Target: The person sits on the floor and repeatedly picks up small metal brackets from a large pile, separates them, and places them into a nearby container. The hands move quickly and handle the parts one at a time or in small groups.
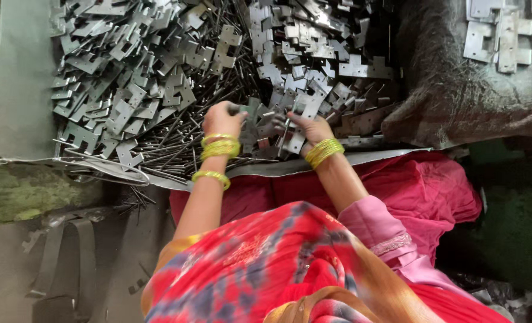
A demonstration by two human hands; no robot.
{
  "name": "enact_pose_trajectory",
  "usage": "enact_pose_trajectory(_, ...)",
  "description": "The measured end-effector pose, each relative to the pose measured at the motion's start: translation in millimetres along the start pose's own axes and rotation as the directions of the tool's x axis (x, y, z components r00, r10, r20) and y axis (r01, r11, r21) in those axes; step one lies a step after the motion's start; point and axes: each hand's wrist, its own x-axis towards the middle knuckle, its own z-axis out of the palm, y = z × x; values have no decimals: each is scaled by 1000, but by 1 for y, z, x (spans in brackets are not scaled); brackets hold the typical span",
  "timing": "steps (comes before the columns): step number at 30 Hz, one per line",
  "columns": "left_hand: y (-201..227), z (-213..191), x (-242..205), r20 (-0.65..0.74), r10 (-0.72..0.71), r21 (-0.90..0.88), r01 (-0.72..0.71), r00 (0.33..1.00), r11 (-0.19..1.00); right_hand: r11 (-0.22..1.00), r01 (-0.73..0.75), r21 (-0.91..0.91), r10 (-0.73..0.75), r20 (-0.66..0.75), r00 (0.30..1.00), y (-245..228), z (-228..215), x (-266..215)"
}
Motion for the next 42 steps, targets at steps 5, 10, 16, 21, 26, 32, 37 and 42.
enact_pose_trajectory(5,10,-52,-29,-174,-38,-493,-53,984,868,993,-113,15,111,92,989,17,30,-3)
enact_pose_trajectory(10,60,-41,-48,-83,148,-576,-169,985,800,982,-184,38,185,-46,982,19,49,-2)
enact_pose_trajectory(16,53,13,-66,-399,395,-29,-441,828,897,995,38,-98,-28,95,995,15,31,-3)
enact_pose_trajectory(21,34,2,-90,-15,90,-433,-88,996,897,990,-5,-141,22,121,992,23,62,-12)
enact_pose_trajectory(26,28,-64,-100,340,-111,-68,142,934,988,-243,737,-630,-578,704,412,-9,89,-46)
enact_pose_trajectory(32,19,-68,-75,530,400,-21,-460,748,888,-391,525,-756,262,456,851,-24,60,-59)
enact_pose_trajectory(37,-8,-47,26,-142,64,369,-7,988,929,268,423,-866,-116,406,906,-38,7,-55)
enact_pose_trajectory(42,-77,-37,74,-231,497,739,-181,837,648,423,307,-853,-319,177,931,-75,-35,-81)
